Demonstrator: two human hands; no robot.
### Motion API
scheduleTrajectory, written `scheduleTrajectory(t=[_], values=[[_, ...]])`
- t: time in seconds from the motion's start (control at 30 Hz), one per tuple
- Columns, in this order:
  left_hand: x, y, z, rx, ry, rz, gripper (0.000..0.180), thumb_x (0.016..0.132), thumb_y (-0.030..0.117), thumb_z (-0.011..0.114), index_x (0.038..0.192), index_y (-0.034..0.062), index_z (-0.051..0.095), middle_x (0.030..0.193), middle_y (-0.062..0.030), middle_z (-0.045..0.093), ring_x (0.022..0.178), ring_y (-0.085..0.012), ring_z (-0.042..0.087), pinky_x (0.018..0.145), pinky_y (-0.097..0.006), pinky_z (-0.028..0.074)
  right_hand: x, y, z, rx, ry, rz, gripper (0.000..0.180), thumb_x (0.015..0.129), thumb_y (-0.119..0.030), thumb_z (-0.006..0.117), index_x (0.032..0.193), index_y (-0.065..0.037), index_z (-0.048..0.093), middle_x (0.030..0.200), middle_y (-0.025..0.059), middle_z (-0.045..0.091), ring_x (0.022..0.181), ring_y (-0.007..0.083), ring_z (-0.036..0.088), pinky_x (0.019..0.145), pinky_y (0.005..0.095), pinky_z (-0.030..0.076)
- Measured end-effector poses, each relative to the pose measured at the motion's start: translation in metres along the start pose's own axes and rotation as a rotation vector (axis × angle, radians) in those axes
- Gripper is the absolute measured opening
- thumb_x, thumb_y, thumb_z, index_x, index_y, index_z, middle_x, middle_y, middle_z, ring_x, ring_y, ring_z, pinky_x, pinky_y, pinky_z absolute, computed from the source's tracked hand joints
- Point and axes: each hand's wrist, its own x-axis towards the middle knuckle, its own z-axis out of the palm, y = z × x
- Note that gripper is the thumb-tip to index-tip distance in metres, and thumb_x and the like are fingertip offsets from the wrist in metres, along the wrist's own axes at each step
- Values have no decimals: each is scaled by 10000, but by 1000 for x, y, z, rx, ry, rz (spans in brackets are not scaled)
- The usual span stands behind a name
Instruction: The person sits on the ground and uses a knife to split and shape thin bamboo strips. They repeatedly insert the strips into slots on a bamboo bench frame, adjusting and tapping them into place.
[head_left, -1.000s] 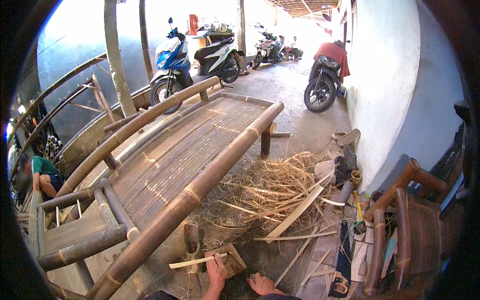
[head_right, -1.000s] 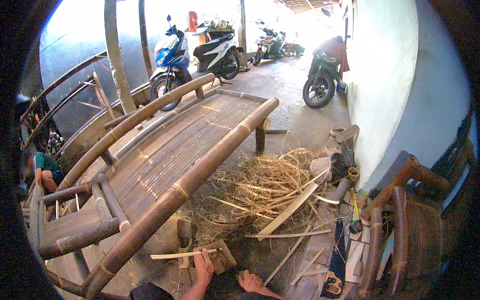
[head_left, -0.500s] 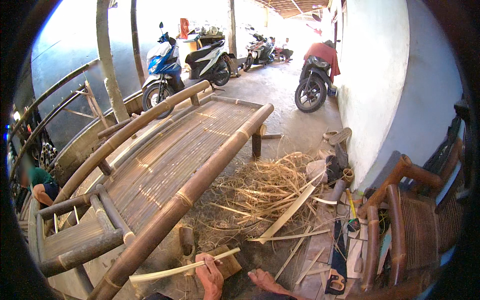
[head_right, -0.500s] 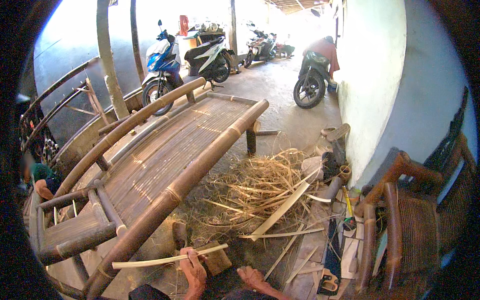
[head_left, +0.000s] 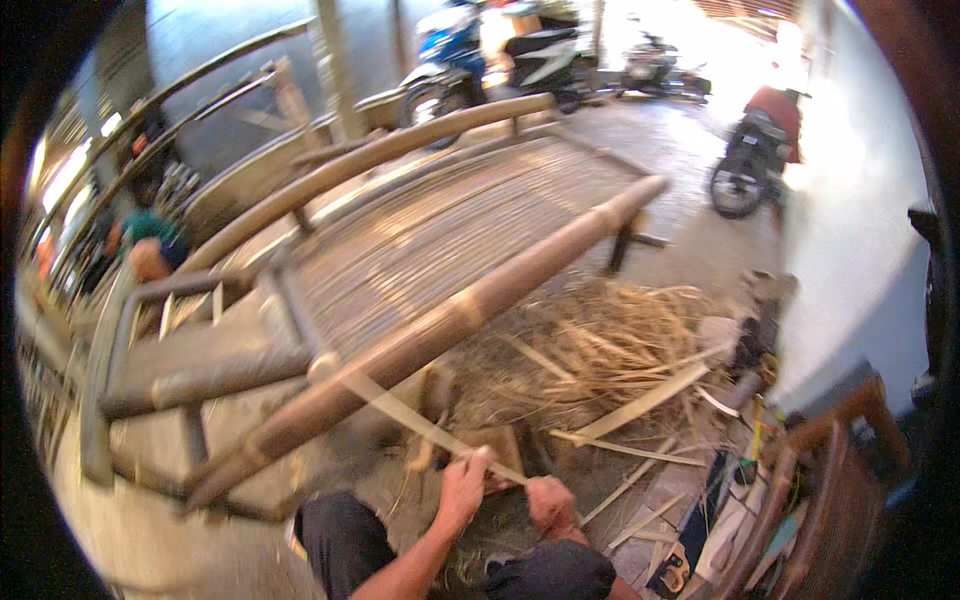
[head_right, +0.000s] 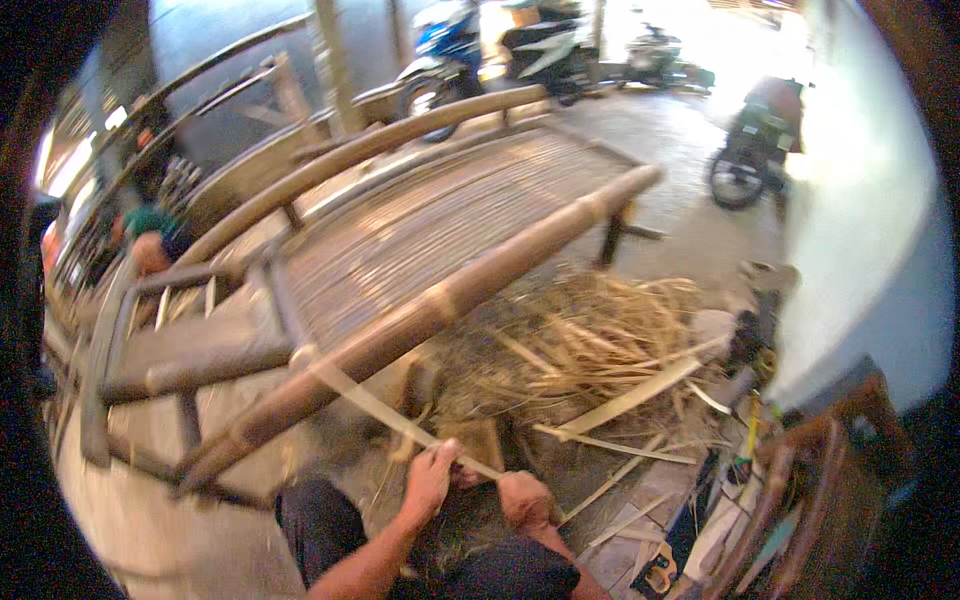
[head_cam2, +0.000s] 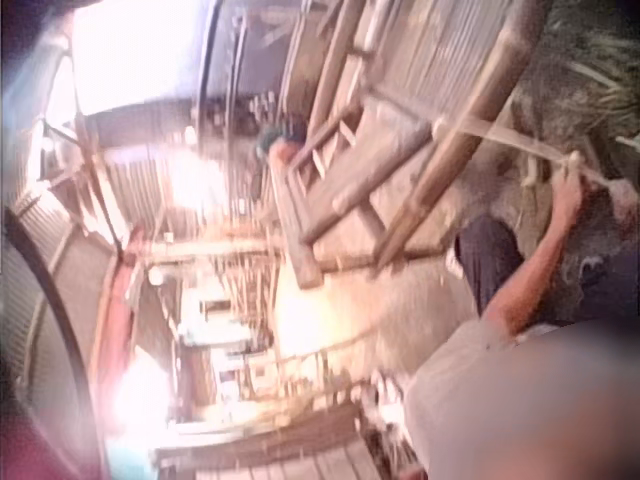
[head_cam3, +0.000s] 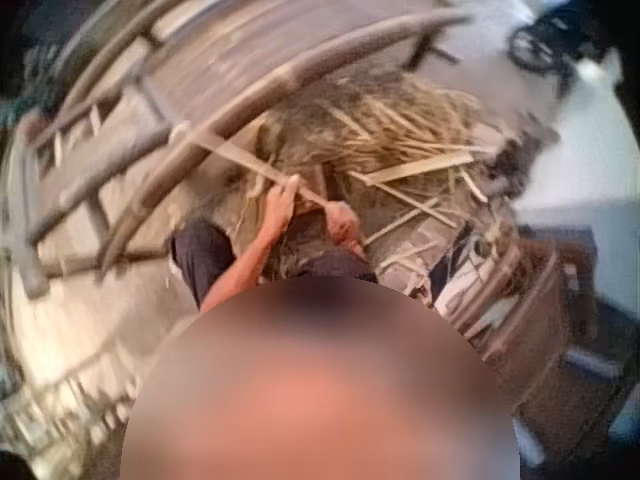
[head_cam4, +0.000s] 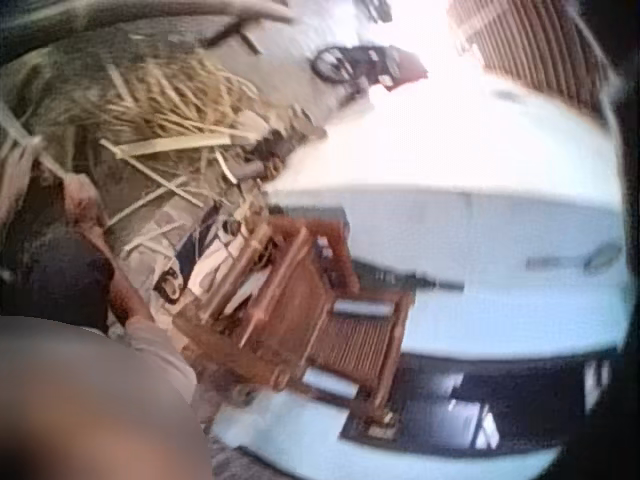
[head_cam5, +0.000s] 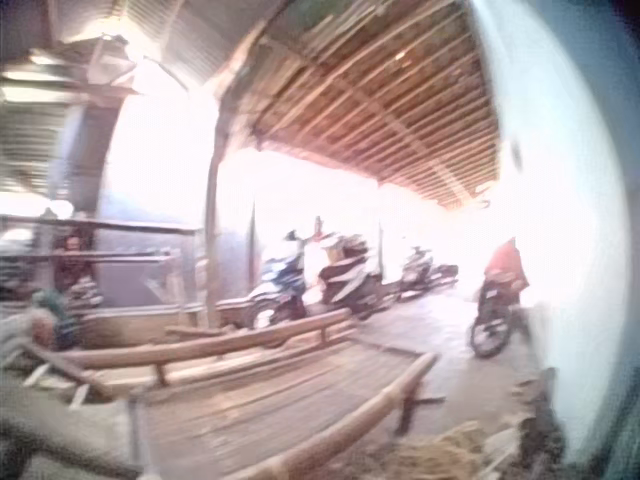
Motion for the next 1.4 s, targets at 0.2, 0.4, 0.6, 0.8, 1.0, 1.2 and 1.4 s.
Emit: scheduleTrajectory(t=[0.2,0.4,0.6,0.8,1.0,1.2,1.4], values=[[-22,74,-25,1067,226,893,498,960,322,672,1379,82,554,1342,-175,549,1253,-370,523,1088,-517,419,34,-8,-42,361,555,47,297,1013,-236,563,788,-43,591,682,206,559,614,420,595,520,487,437],[-38,190,-108,1683,293,1150,429,839,408,759,1206,209,659,1230,-61,596,1234,-311,503,1169,-640,256,103,-59,-122,379,466,-461,324,1003,-252,610,770,-29,583,664,175,542,594,396,573,513,474,419],[-68,295,-241,1878,643,1040,107,867,237,734,925,148,728,850,-60,619,910,-262,587,848,-434,433,223,-177,-157,529,433,-617,278,950,-256,673,1087,-18,632,1030,188,642,959,381,628,798,461,514],[-69,364,-366,1918,1241,680,166,904,302,690,901,147,750,859,-57,635,948,-261,603,855,-431,415,281,-242,-126,175,488,-377,515,944,-392,635,1334,-58,586,1323,227,572,1248,397,525,1051,515,413],[-34,372,-411,1903,1196,543,164,891,308,704,896,152,753,881,-69,653,974,-261,613,866,-435,418,277,-235,-121,182,464,-352,543,934,-385,630,1359,-50,578,1361,210,559,1284,381,509,1074,501,402],[-33,383,-419,1892,1147,581,160,870,297,723,888,145,770,811,-79,659,897,-262,627,832,-431,405,279,-244,-128,176,432,-276,491,897,-348,671,1291,-56,639,1339,173,576,1262,357,526,1058,485,419],[-35,395,-416,1909,1093,628,157,863,291,726,883,146,783,806,-81,661,874,-257,625,791,-427,390,278,-243,-130,162,464,-270,444,883,-332,679,1235,-62,674,1312,143,594,1238,343,544,1047,483,430]])
